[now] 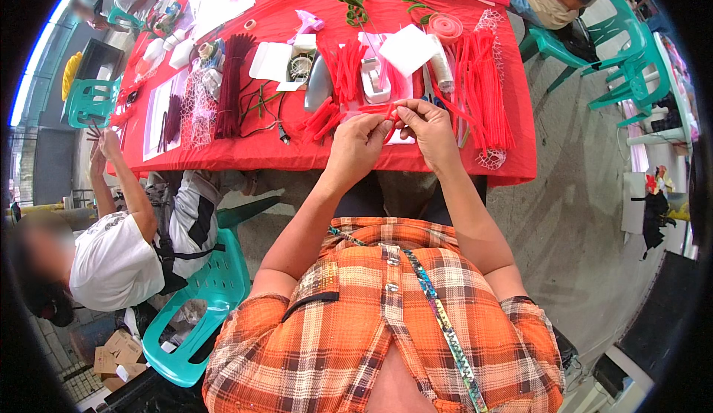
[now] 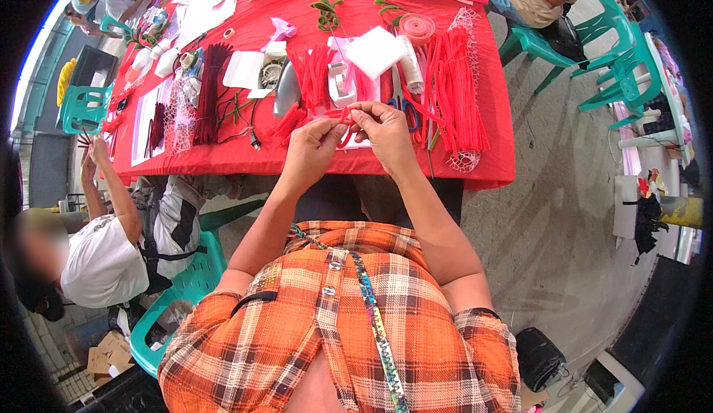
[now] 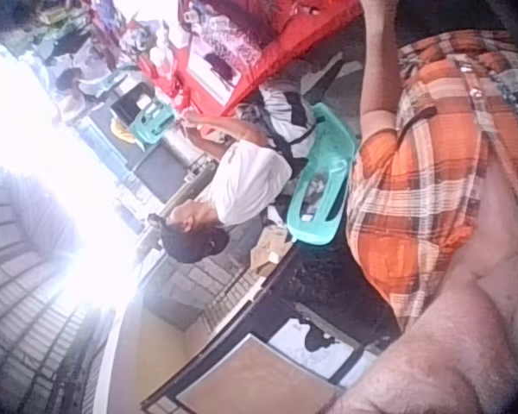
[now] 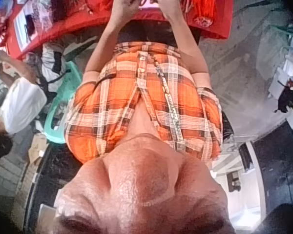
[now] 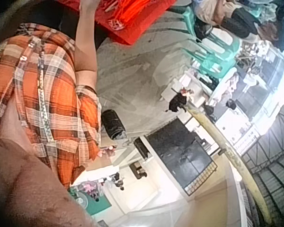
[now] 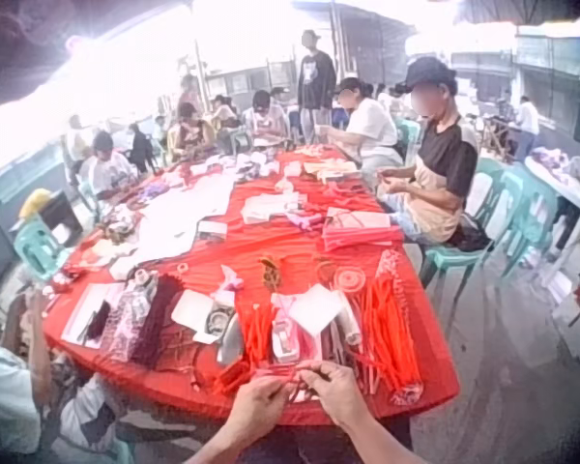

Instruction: The person is crafting red ribbon flowers by hand. They fold and pinch strips of red fabric, securing them with thread to form decorative shapes, and then place the completed items on the table.

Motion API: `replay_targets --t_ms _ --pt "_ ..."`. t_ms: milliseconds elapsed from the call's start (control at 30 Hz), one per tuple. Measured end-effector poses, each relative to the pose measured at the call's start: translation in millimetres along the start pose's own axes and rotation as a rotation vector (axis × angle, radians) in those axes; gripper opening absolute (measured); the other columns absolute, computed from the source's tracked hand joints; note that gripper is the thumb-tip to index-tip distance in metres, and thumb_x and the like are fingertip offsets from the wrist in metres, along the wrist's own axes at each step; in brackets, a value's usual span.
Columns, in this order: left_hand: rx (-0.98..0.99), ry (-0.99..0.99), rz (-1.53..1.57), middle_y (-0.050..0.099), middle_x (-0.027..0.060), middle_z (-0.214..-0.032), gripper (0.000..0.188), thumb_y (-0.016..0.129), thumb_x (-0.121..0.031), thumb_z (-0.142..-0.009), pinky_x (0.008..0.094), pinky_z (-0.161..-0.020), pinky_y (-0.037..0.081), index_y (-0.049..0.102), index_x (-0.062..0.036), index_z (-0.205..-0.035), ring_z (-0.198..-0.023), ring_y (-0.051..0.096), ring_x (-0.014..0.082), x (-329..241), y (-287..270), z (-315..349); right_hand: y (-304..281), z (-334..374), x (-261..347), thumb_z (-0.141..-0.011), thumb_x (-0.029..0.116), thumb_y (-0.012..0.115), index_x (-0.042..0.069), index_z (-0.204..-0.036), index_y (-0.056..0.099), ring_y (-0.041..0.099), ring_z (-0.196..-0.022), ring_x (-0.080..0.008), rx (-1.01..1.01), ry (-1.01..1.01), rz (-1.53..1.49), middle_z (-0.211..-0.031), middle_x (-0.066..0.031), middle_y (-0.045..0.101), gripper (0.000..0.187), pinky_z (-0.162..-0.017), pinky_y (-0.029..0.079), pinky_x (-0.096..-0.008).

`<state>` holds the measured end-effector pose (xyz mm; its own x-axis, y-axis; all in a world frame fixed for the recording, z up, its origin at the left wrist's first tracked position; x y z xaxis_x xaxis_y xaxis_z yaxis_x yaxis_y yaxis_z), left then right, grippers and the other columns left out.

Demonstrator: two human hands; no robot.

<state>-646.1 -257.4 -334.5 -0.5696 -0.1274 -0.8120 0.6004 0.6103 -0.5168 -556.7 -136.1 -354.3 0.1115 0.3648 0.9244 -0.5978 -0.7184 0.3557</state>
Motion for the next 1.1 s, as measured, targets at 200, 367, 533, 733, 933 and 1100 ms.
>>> replay_targets --t_ms 200,367,533,733,933,1100 --pt "0.034 0.056 -0.027 0.058 0.0164 -0.072 0.015 0.057 -0.011 -0.086 0.0316 -0.061 0.044 0.060 0.0031 -0.090 -0.067 0.058 0.0245 -2.9 0.1 1.1 -3.4 -0.6 -3.5 -0.086 0.011 0.060 0.000 -0.095 0.066 0.055 -0.060 -0.0060 0.029 0.009 -0.015 -0.072 -0.0026 0.062 0.015 -0.053 0.047 -0.0194" --pt "0.114 0.014 0.026 0.055 0.0173 -0.071 0.012 0.056 -0.009 -0.085 0.0322 -0.060 0.043 0.059 0.0027 -0.087 -0.064 0.055 0.0252 -8.0 -0.9 1.1 -6.8 1.5 -4.6 -0.085 0.010 0.061 -0.002 -0.096 0.065 0.055 -0.060 -0.0065 0.081 0.068 -0.083 -0.073 -0.0037 0.062 0.017 -0.053 0.047 -0.0192" --pt "0.139 0.014 0.059 0.054 0.0169 -0.069 0.010 0.055 -0.007 -0.085 0.0323 -0.059 0.042 0.058 0.0024 -0.087 -0.061 0.052 0.0241 -9.1 0.0 1.7 -8.2 2.0 -2.4 -0.085 0.011 0.062 -0.003 -0.097 0.064 0.055 -0.059 -0.0068 0.115 0.073 -0.054 -0.073 -0.0038 0.061 0.018 -0.055 0.049 -0.0192" --pt "0.287 -0.396 0.566 0.064 0.0090 -0.076 0.019 0.054 -0.016 -0.090 0.0287 -0.059 0.045 0.061 0.0015 -0.088 -0.065 0.057 0.0162 15.0 2.2 7.3 -9.3 1.5 3.3 -0.086 0.011 0.060 0.001 -0.092 0.063 0.054 -0.059 -0.0061 0.149 0.103 -0.149 -0.071 -0.0020 0.059 0.012 -0.054 0.048 -0.0188" --pt "0.491 -0.929 1.588 0.062 0.0046 -0.076 0.025 0.057 -0.023 -0.089 0.0232 -0.056 0.047 0.060 -0.0007 -0.101 -0.060 0.055 0.0111 30.7 3.8 23.0 -9.7 2.4 -1.4 -0.088 0.011 0.057 0.003 -0.091 0.061 0.053 -0.060 -0.0057 0.146 0.140 -0.323 -0.073 -0.0013 0.059 0.010 -0.055 0.046 -0.0178" --pt "0.460 -0.937 1.657 0.053 -0.0005 -0.069 0.022 0.060 -0.018 -0.086 0.0162 -0.045 0.042 0.055 -0.0006 -0.098 -0.055 0.047 0.0059 34.9 13.0 32.4 -10.9 1.5 -12.0 -0.088 0.011 0.057 0.002 -0.091 0.061 0.054 -0.062 -0.0060 0.211 0.110 -0.358 -0.076 -0.0018 0.060 0.010 -0.057 0.046 -0.0175"
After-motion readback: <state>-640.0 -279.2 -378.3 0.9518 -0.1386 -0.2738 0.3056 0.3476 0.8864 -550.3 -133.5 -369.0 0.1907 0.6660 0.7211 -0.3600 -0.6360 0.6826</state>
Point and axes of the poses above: each hand's wrist, its own z-axis away from the middle knuckle, its own y-axis out of the palm, x = y × z, the point moved 1 cm from there along -z, towards the middle knuckle
